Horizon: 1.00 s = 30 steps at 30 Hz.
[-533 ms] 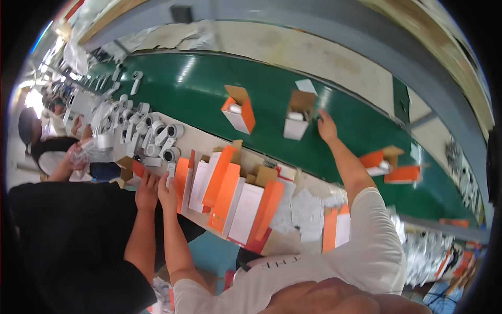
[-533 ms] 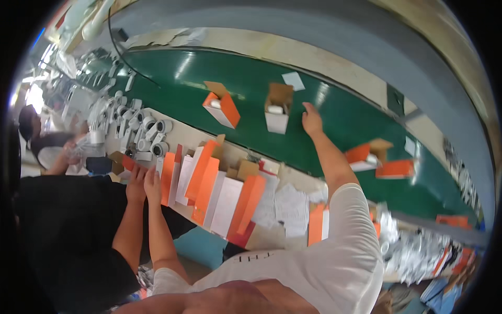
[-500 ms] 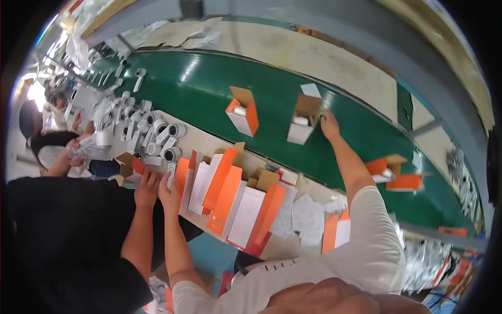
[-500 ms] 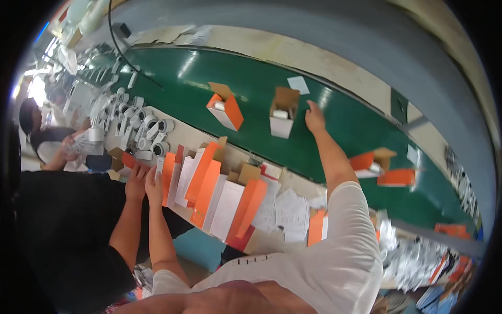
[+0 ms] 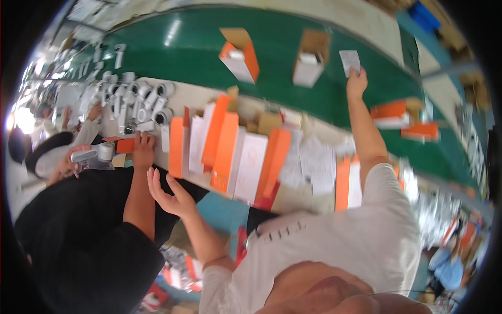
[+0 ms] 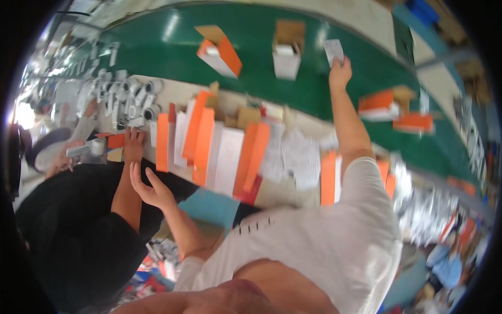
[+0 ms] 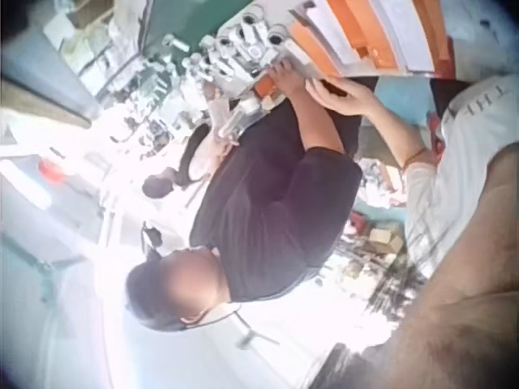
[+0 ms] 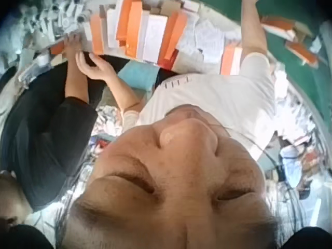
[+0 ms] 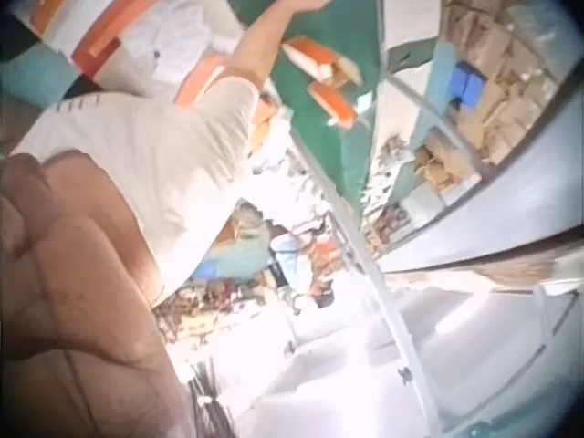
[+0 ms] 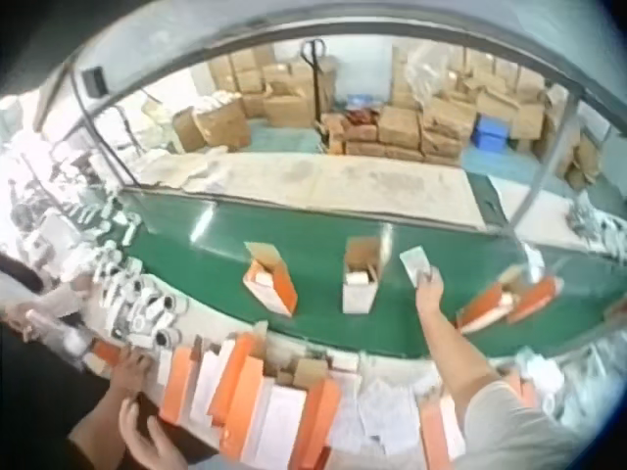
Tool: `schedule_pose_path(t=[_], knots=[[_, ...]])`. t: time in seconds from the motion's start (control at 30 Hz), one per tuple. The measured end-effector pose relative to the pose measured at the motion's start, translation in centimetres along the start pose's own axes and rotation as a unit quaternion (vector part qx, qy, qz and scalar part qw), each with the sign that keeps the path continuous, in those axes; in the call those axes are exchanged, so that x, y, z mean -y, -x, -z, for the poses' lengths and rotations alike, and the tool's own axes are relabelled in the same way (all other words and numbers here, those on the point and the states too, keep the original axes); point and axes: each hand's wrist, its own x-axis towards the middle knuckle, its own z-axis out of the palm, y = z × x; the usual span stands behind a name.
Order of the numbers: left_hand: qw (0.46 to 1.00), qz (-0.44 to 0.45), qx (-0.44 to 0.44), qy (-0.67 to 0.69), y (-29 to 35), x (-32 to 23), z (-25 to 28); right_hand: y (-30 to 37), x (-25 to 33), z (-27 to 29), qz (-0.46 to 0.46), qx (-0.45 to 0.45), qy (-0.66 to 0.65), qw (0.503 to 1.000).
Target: The person folds flat cardboard into packaging boxes, inserts papers and packaged items into the boxes, and closes the box flaps by hand.
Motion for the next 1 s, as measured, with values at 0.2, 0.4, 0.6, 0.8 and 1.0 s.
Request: schedule_pose_path(t=[0.2, 0.4, 0.6, 0.8, 1.0], knots=[[0.86, -0.154, 0.285, 0.394, 7.8, -12.3, -2.9, 20.8, 2.5, 16.5, 0.15, 0.367, 0.119, 0.91], [0.728, -0.329, 0.57, 0.192, 20.8, -11.8, -8.9, 28.4, -0.7, 25.7, 0.089, 0.229, 0.314, 0.917], [0.73, -0.386, 0.552, 0.116, 21.0, -10.6, -9.5, 31.3, -2.3, 28.6, 0.015, 0.263, 0.431, 0.863], [0.706, -0.373, 0.59, 0.115, 19.8, -10.5, -9.6, 30.3, -0.4, 28.1, -0.052, 0.287, 0.42, 0.859], [0.771, -0.251, 0.542, 0.222, 18.4, -14.5, -10.4, 30.5, -1.2, 29.1, -0.002, 0.293, 0.411, 0.864]])
